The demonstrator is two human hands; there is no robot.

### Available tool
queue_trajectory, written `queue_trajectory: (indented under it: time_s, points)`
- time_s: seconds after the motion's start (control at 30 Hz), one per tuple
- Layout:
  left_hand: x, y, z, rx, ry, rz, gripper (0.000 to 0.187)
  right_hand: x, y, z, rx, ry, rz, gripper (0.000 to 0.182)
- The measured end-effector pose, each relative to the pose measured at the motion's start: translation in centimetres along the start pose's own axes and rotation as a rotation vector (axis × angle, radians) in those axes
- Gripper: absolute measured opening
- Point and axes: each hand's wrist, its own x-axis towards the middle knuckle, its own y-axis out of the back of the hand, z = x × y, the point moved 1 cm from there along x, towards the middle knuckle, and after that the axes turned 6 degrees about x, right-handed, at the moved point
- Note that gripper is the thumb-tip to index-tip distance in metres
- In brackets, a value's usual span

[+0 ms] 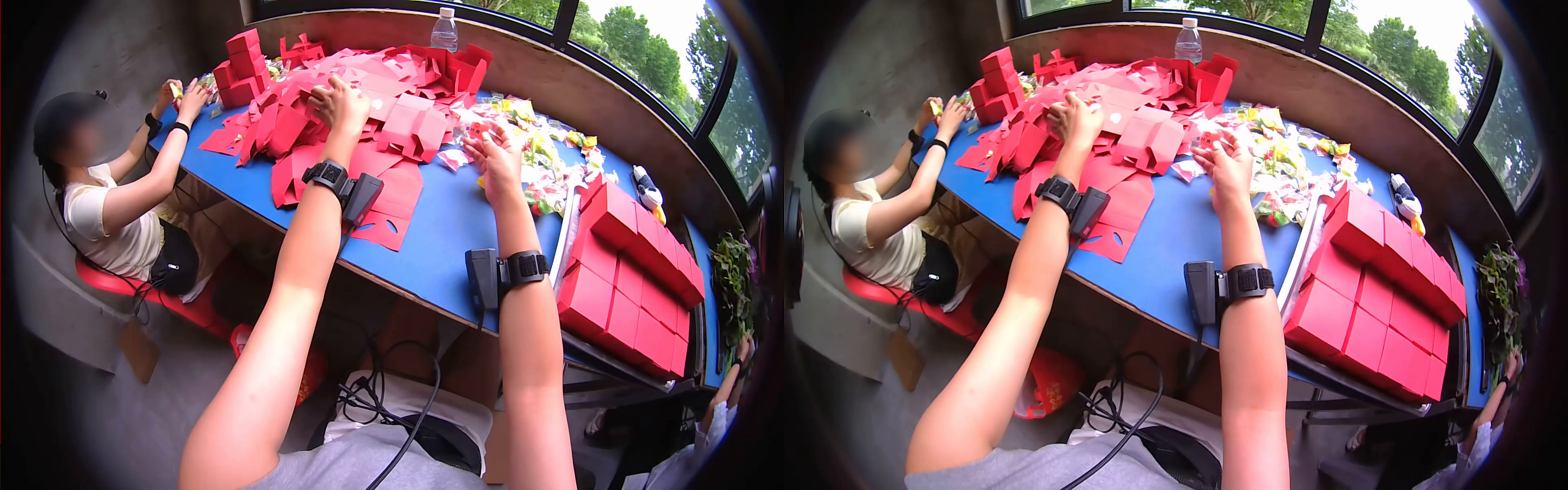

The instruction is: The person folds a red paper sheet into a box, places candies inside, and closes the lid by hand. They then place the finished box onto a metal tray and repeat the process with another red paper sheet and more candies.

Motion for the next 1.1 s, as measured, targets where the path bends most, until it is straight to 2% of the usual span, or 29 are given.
queue_trajectory:
  time_s: [0.13, 0.23, 0.4, 0.47, 0.5, 0.57, 0.63, 0.7, 0.73, 0.77, 0.83, 0.87, 0.93, 0.97, 1.03, 1.07, 1.1]
  points:
    - [0.1, -1.0, -0.8, 0.151, -0.053, -0.007, 0.056, 0.5, 0.3, 0.3, -0.046, 0.037, -0.035, 0.034]
    - [-0.7, -0.8, -0.1, 0.104, -0.123, -0.044, 0.056, 0.9, 0.6, 0.7, -0.044, 0.070, -0.033, 0.034]
    - [-0.7, -0.3, 0.3, 0.074, -0.188, 0.032, 0.051, 1.2, 0.7, 0.6, 0.008, 0.099, 0.081, 0.038]
    - [-0.5, -0.2, 0.4, -0.027, -0.282, 0.182, 0.042, 1.5, 1.1, 0.8, -0.176, 0.255, 0.101, 0.054]
    - [-0.5, 0.0, 0.5, -0.028, -0.276, 0.185, 0.042, 1.2, 0.9, 0.5, -0.179, 0.255, 0.095, 0.054]
    - [-0.5, 0.2, 1.2, -0.101, -0.466, 0.133, 0.034, 0.6, 0.5, -0.1, -0.268, 0.217, 0.088, 0.069]
    - [-1.1, 0.8, 1.5, -0.022, -0.522, 0.201, 0.033, 0.6, 0.1, -0.2, -0.326, 0.293, 0.044, 0.066]
    - [-1.3, 1.0, 1.7, 0.102, -0.564, 0.004, 0.040, 0.3, -0.3, -0.3, -0.438, 0.439, -0.032, 0.062]
    - [-1.2, 0.8, 1.8, 0.132, -0.596, -0.103, 0.054, -0.2, -0.5, -0.8, -0.492, 0.343, -0.034, 0.045]
    - [-1.3, 0.7, 2.1, 0.134, -0.588, -0.093, 0.054, -0.1, -0.6, -0.6, -0.490, 0.348, -0.046, 0.045]
    - [-2.8, 1.7, 3.1, 0.213, -0.592, -0.466, 0.071, 0.1, -1.0, 0.1, -0.387, 0.204, -0.232, 0.031]
    - [-3.6, 1.0, 3.0, 0.194, -0.572, -0.503, 0.080, -0.1, -1.2, 0.4, -0.501, 0.236, -0.244, 0.022]
    - [-4.6, 0.1, 3.1, 0.202, -0.578, -0.598, 0.093, -0.3, -1.2, 1.1, -0.609, 0.226, -0.313, 0.021]
    - [-4.4, -0.8, 3.2, 0.203, -0.576, -0.603, 0.093, -0.5, -1.0, 1.4, -0.681, 0.211, -0.327, 0.022]
    - [-3.6, -2.7, 3.1, -0.178, -0.541, -0.645, 0.078, -0.3, -0.2, 2.3, -0.794, 0.255, -0.344, 0.024]
    - [-3.0, -2.7, 3.2, -0.271, -0.553, -0.633, 0.057, 0.1, 0.0, 2.6, -0.904, 0.314, -0.361, 0.026]
    - [-2.7, -2.0, 3.4, -0.265, -0.551, -0.629, 0.057, 0.1, -0.2, 2.5, -0.898, 0.316, -0.366, 0.026]
